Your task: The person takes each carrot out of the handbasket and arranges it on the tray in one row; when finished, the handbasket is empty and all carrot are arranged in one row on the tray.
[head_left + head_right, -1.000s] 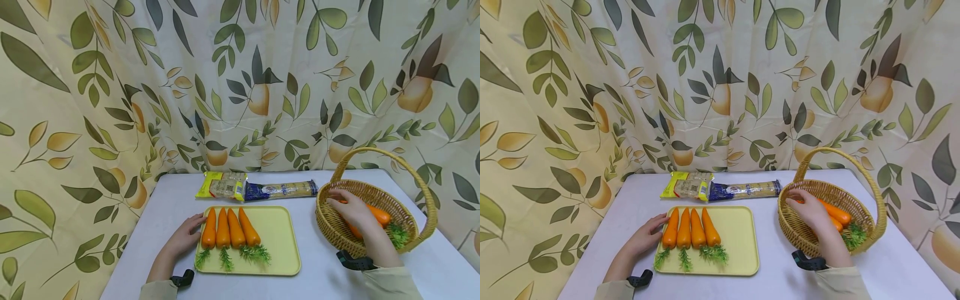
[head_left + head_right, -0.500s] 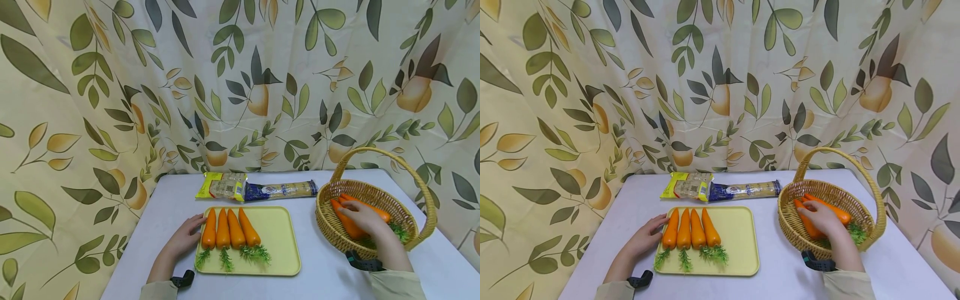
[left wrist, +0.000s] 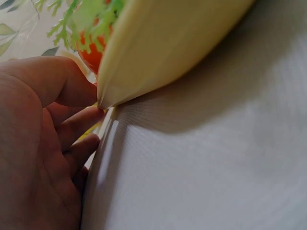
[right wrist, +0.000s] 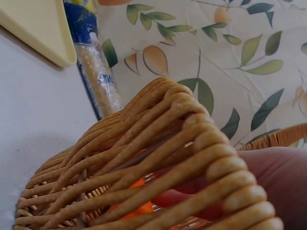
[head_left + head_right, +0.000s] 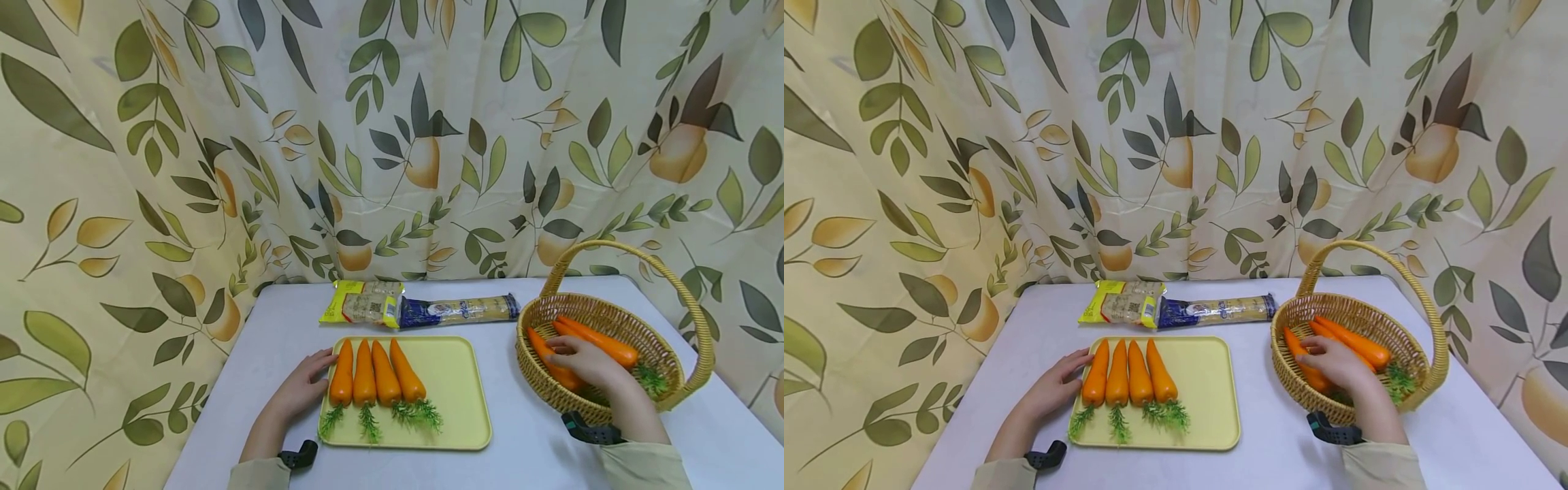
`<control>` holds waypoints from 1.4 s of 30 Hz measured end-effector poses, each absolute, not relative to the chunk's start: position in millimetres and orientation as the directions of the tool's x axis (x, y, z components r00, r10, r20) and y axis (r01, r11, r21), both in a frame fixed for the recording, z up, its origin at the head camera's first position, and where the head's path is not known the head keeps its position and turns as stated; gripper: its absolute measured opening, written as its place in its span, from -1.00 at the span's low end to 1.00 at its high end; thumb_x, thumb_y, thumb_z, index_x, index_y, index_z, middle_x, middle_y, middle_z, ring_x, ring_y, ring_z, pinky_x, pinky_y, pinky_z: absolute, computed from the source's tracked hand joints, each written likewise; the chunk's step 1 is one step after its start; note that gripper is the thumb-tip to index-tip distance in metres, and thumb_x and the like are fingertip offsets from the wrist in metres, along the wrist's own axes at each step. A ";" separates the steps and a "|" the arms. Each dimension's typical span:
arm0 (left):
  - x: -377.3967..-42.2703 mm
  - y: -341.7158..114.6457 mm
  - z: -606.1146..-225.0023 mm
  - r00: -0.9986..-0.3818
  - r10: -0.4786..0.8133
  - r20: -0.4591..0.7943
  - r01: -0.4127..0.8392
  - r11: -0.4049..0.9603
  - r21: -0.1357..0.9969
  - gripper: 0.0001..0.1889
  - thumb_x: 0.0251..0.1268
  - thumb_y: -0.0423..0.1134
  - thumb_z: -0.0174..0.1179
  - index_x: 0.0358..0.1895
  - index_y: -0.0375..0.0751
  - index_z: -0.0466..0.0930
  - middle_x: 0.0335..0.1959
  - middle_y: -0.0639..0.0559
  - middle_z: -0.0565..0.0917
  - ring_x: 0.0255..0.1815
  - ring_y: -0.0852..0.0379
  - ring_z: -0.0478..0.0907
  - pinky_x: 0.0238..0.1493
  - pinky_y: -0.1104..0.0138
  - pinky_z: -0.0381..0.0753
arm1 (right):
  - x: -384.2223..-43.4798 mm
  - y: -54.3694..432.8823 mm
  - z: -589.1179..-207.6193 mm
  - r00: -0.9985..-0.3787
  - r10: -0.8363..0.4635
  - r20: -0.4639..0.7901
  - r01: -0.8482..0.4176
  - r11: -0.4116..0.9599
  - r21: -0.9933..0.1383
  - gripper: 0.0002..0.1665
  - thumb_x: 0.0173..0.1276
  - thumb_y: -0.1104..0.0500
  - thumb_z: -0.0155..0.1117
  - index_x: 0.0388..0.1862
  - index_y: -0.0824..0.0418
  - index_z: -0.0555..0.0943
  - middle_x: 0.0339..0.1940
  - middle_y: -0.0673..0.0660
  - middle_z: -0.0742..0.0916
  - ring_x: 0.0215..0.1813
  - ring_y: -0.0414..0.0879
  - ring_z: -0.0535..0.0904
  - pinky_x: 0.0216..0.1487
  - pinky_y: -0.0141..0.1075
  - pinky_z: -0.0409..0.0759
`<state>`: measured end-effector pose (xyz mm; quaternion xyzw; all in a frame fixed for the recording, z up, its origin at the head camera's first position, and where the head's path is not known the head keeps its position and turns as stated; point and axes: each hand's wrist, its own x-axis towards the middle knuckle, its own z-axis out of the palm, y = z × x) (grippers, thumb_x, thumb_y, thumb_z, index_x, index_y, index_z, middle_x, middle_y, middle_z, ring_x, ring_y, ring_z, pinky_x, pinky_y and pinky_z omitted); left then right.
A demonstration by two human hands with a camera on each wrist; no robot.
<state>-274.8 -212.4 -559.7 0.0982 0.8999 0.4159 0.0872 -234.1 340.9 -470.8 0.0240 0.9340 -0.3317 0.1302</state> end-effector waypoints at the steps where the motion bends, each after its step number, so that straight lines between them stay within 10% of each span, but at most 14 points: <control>1: -274.8 -212.4 -559.6 -0.965 0.250 -0.075 0.105 0.635 0.765 -0.43 0.25 -0.24 0.14 0.37 0.14 0.46 0.55 0.11 0.26 0.62 -0.20 -0.02 0.53 -0.25 -0.02 | -234.0 341.1 -471.3 -0.965 -0.049 -0.257 0.125 0.778 -0.616 -0.24 0.41 -0.12 0.20 0.37 0.37 0.39 0.29 0.52 0.51 0.27 0.44 0.39 0.18 0.32 0.41; 26: -274.8 -212.8 -560.9 -0.966 0.249 -0.072 0.108 0.639 0.762 -0.43 0.26 -0.24 0.13 0.37 0.16 0.46 0.54 0.13 0.26 0.62 -0.17 0.01 0.53 -0.24 0.00 | -229.4 343.4 -468.0 -0.972 -0.019 -0.236 0.146 0.739 -0.658 -0.29 0.40 0.02 0.21 0.43 0.31 0.33 0.27 0.51 0.47 0.04 0.18 0.47 -0.13 -0.20 0.46; 33: -275.4 -212.5 -561.3 -0.966 0.247 -0.074 0.108 0.646 0.755 -0.44 0.26 -0.22 0.13 0.38 0.15 0.46 0.54 0.12 0.26 0.62 -0.18 0.00 0.53 -0.24 0.00 | -228.7 344.9 -460.6 -0.976 0.002 -0.219 0.159 0.696 -0.700 -0.22 0.45 -0.03 0.16 0.49 0.35 0.22 0.40 0.57 0.36 0.25 0.39 0.42 0.07 0.03 0.56; 42: -276.3 -212.6 -561.8 -0.966 0.248 -0.078 0.105 0.645 0.757 -0.43 0.25 -0.22 0.14 0.37 0.17 0.46 0.55 0.12 0.26 0.62 -0.20 -0.01 0.52 -0.25 -0.01 | -227.1 340.9 -448.1 -0.982 0.054 -0.183 0.174 0.653 -0.737 -0.19 0.49 -0.07 0.10 0.56 0.27 0.13 0.41 0.56 0.37 0.20 0.28 0.51 -0.15 -0.33 0.57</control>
